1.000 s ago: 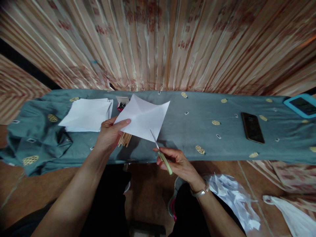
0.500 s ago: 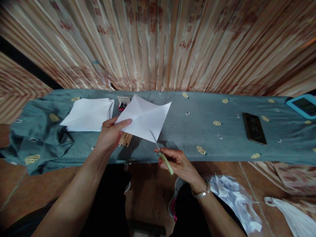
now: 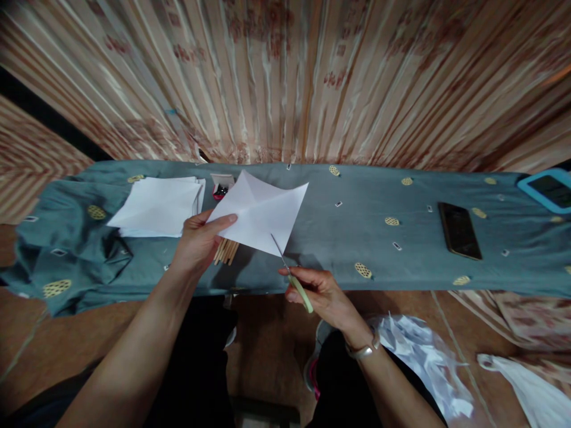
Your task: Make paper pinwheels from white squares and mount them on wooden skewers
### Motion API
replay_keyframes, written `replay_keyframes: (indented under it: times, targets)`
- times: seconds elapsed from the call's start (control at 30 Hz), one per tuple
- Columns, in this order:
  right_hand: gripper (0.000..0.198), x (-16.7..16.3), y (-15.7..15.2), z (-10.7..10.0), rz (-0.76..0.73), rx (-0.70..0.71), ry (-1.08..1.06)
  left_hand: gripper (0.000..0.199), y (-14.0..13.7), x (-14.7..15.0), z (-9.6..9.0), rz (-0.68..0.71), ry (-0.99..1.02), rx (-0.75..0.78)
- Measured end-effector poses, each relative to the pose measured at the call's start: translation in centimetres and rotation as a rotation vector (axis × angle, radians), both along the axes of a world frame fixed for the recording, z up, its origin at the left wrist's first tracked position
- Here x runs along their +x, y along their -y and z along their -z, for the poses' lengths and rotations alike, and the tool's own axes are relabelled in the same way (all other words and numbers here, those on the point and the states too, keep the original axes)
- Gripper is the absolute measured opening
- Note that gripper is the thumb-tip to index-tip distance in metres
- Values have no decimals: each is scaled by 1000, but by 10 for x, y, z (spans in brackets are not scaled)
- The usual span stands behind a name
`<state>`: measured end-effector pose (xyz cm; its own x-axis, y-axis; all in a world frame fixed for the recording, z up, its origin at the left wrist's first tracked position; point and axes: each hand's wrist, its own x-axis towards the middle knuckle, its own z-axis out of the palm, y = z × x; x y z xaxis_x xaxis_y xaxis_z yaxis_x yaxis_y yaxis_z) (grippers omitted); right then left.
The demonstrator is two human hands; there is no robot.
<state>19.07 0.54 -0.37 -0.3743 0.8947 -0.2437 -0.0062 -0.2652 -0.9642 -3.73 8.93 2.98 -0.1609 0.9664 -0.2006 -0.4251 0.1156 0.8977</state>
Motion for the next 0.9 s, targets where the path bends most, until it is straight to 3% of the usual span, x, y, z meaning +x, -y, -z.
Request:
replay_keyframes:
  times: [0.47,0.9]
  targets:
    - [41,0,0,1,8,22,4,26,4,8,0,36,-18,-34]
    - [41,-2,0,2,53,-48,-32,26,2,5,2,52,-8,-19]
